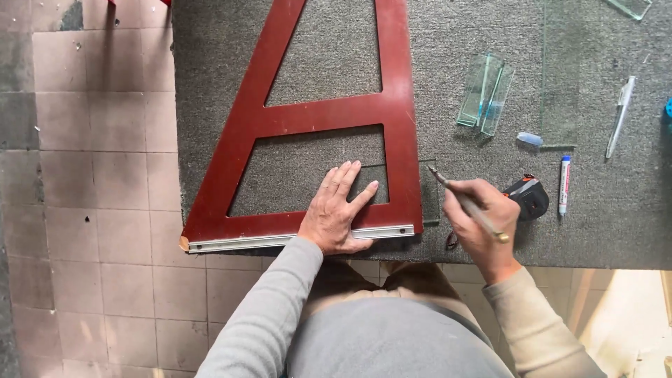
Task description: Measuring, marking, and scoring glass sheets on a workbench using a tape measure and glass cutter.
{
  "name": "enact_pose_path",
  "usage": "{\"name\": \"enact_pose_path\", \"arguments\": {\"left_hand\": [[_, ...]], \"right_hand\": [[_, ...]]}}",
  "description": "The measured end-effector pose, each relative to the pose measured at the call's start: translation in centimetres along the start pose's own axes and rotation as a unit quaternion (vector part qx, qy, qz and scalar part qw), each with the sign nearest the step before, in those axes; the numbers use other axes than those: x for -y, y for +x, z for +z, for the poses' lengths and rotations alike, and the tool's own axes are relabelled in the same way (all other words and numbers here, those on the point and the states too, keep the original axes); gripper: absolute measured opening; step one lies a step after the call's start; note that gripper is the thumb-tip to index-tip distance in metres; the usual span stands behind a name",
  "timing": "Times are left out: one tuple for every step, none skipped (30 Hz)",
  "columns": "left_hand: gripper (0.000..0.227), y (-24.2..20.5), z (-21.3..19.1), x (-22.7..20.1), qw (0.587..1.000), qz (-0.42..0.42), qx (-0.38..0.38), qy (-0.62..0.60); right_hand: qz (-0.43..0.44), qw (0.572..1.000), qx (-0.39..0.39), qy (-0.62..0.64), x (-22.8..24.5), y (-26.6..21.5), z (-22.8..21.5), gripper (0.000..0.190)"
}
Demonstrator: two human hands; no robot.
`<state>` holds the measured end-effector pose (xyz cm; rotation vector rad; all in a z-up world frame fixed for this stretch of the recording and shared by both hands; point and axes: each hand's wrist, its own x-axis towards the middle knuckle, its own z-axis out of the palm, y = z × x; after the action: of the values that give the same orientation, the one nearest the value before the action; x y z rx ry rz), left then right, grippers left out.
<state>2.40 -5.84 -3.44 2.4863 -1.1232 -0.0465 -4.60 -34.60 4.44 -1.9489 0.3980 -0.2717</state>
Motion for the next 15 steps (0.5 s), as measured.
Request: {"name": "enact_pose_path", "arguments": {"left_hand": [[0.124,0.0,0.1,0.1,1.000,0.001,0.004,0.003],[0.124,0.0,0.0,0.0,1.000,-0.002,0.004,0.002],[0.124,0.1,-0.1,0.0,1.000,0.000,0.009,-0.001],[0.123,0.1,-0.2,0.0,1.000,0.002,0.015,-0.004],[0.123,0.0,-0.2,0.0,1.000,-0.001,0.015,-0.004],[0.123,0.0,-0.2,-0.1,1.000,-0.003,0.019,0.000],[0.123,0.1,-0.2,-0.1,1.000,-0.003,0.022,0.004],[0.123,0.0,-0.3,0.0,1.000,-0.005,0.021,0.003],[0.123,0.0,-0.2,0.0,1.000,-0.005,0.022,0.001],[0.124,0.0,-0.2,0.0,1.000,-0.004,0.023,-0.001],[0.124,0.1,-0.3,-0.1,1.000,-0.006,0.023,-0.003],[0.124,0.1,-0.4,-0.2,1.000,-0.005,0.025,-0.001],[0.124,0.1,-0.6,-0.1,1.000,-0.006,0.027,0.002],[0.124,0.2,-0.5,-0.1,1.000,-0.008,0.026,0.002],[0.123,0.1,-0.5,-0.1,1.000,-0.009,0.029,0.000]], "right_hand": [[-0.031,0.999,0.011,-0.027,0.1,0.5,0.4,0.008],[-0.032,0.999,0.014,-0.027,-0.6,0.5,0.7,0.008],[-0.052,0.997,0.015,-0.055,-1.3,0.6,1.1,0.007],[-0.072,0.994,0.015,-0.083,-2.0,0.8,1.5,0.007],[-0.071,0.994,0.018,-0.083,-2.2,0.9,1.6,0.007],[-0.080,0.992,0.024,-0.099,-2.4,1.0,1.7,0.007],[-0.089,0.989,0.028,-0.116,-2.6,1.2,1.9,0.010],[-0.089,0.989,0.030,-0.116,-2.8,1.4,1.9,0.010],[-0.096,0.986,0.042,-0.130,-3.0,1.5,1.7,0.011],[-0.103,0.983,0.053,-0.143,-3.2,1.7,1.6,0.012],[-0.103,0.983,0.055,-0.145,-3.4,1.8,1.5,0.012],[-0.108,0.982,0.060,-0.146,-3.6,2.0,1.4,0.013],[-0.113,0.981,0.066,-0.145,-3.8,2.2,1.5,0.013],[-0.114,0.981,0.068,-0.145,-3.8,2.4,1.3,0.013],[-0.119,0.979,0.075,-0.145,-3.7,2.5,1.3,0.015]]}}
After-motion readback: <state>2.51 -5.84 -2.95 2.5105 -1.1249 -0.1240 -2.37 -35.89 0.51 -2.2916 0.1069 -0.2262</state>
